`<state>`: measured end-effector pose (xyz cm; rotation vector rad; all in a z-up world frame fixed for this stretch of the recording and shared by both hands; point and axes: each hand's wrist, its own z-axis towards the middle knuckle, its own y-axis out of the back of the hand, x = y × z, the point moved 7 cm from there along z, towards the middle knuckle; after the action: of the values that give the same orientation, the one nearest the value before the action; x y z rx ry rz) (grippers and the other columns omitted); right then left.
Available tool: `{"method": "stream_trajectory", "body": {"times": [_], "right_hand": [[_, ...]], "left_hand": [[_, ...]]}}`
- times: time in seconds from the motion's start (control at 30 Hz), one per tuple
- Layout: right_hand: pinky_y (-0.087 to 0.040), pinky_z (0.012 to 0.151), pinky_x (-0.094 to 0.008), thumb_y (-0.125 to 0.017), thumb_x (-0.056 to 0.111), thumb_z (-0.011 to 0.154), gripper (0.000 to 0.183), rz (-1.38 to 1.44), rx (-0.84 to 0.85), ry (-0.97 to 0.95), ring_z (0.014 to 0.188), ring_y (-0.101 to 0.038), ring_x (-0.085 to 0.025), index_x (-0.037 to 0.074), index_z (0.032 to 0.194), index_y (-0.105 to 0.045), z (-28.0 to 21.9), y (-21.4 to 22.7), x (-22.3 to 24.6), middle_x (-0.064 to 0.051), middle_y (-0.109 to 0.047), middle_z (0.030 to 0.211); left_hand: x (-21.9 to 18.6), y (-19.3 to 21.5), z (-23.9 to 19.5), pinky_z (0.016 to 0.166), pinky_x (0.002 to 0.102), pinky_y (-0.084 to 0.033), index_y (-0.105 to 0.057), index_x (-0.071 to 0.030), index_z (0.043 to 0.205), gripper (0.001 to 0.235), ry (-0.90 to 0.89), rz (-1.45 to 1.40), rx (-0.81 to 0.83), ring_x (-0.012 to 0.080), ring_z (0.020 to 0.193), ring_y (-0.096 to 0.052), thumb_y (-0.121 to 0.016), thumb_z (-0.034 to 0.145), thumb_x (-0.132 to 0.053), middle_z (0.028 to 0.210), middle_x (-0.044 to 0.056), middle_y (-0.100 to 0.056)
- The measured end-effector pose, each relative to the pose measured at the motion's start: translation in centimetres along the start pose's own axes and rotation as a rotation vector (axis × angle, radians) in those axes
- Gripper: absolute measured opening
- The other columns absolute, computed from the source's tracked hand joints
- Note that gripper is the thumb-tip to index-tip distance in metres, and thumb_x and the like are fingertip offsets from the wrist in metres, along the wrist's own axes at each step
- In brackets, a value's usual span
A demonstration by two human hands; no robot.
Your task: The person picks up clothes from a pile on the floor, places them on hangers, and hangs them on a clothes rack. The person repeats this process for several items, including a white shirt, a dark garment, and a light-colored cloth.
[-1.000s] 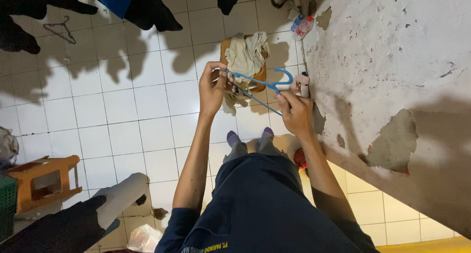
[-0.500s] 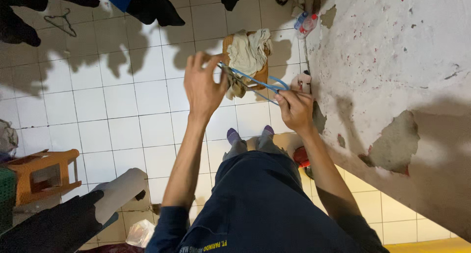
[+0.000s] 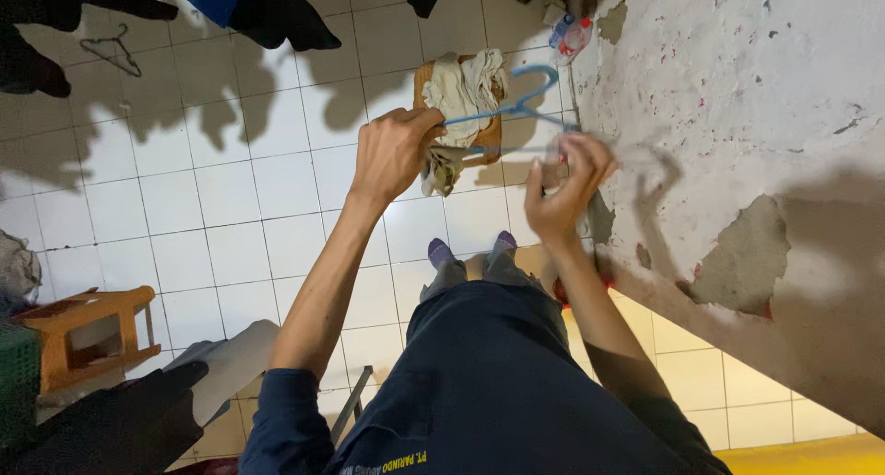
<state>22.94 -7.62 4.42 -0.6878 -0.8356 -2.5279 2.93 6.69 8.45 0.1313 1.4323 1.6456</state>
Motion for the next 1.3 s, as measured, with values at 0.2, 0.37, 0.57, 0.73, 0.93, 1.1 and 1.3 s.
{"method": "stream_trajectory", "body": {"times": [0.2,0.37,0.57,0.73,0.93,1.1,1.3], "right_hand": [[-0.060,0.084,-0.036,-0.064,0.005,0.092,0.027,0.206,0.397,-0.467,0.095,-0.067,-0.019,0.002,0.118,-0.059,-10.8,-9.0,-7.5,-0.013,-0.064,0.116],[-0.056,0.080,-0.034,-0.072,0.016,0.091,0.027,0.174,0.749,-0.735,0.091,-0.070,-0.020,0.005,0.115,-0.065,-20.4,-17.2,-14.1,-0.009,-0.074,0.104],[-0.052,0.073,-0.035,-0.068,0.016,0.089,0.023,0.375,0.778,-1.008,0.083,-0.067,-0.020,0.003,0.108,-0.070,-26.2,-23.4,-16.8,-0.008,-0.072,0.094],[-0.053,0.072,-0.030,-0.063,0.014,0.085,0.023,0.394,0.698,-1.040,0.079,-0.070,-0.016,0.002,0.098,-0.078,-26.4,-22.5,-17.2,-0.006,-0.075,0.087],[-0.052,0.065,-0.030,-0.072,0.016,0.088,0.019,0.505,0.584,-1.346,0.075,-0.065,-0.017,0.002,0.100,-0.069,-25.3,-16.6,-20.8,-0.010,-0.069,0.086],[-0.055,0.082,-0.031,-0.071,0.011,0.093,0.012,0.828,0.465,-1.305,0.087,-0.069,-0.017,0.004,0.101,-0.068,-19.0,-10.7,-21.8,-0.006,-0.073,0.093],[-0.060,0.081,-0.039,-0.064,0.010,0.095,0.003,1.258,0.256,-1.286,0.073,-0.062,-0.016,0.008,0.093,-0.064,-12.7,-7.5,-20.5,-0.004,-0.063,0.078]], "left_hand": [[-1.6,1.3,0.7,0.055,0.042,-0.047,-0.069,-0.009,0.093,0.001,-0.012,-0.094,-0.018,0.0263,0.066,-0.066,-0.070,0.092,-0.009,0.079,0.005,-0.072],[-3.2,1.5,1.1,0.052,0.041,-0.046,-0.069,-0.008,0.092,0.004,-0.024,-0.151,0.002,0.0264,0.059,-0.065,-0.070,0.093,-0.012,0.072,0.008,-0.069],[-3.9,1.3,0.9,0.053,0.043,-0.044,-0.071,-0.010,0.093,0.009,0.030,-0.210,0.054,0.0289,0.058,-0.063,-0.069,0.096,-0.018,0.067,0.009,-0.066],[-2.7,1.7,0.6,0.052,0.041,-0.045,-0.071,-0.012,0.093,0.008,0.029,-0.169,0.037,0.0250,0.058,-0.064,-0.068,0.097,-0.017,0.072,0.006,-0.070],[2.1,3.3,-2.0,0.055,0.039,-0.046,-0.071,-0.011,0.095,0.011,0.238,-0.187,0.092,0.0210,0.058,-0.065,-0.067,0.100,-0.019,0.067,0.004,-0.069],[4.4,4.3,-4.0,0.058,0.038,-0.047,-0.070,-0.010,0.089,0.015,0.319,-0.209,0.138,0.0204,0.059,-0.065,-0.065,0.101,-0.018,0.067,0.003,-0.069],[5.4,4.0,-5.3,0.058,0.039,-0.047,-0.071,-0.010,0.088,0.013,0.301,-0.110,0.161,0.0221,0.062,-0.064,-0.064,0.099,-0.013,0.069,0.002,-0.069]]}}
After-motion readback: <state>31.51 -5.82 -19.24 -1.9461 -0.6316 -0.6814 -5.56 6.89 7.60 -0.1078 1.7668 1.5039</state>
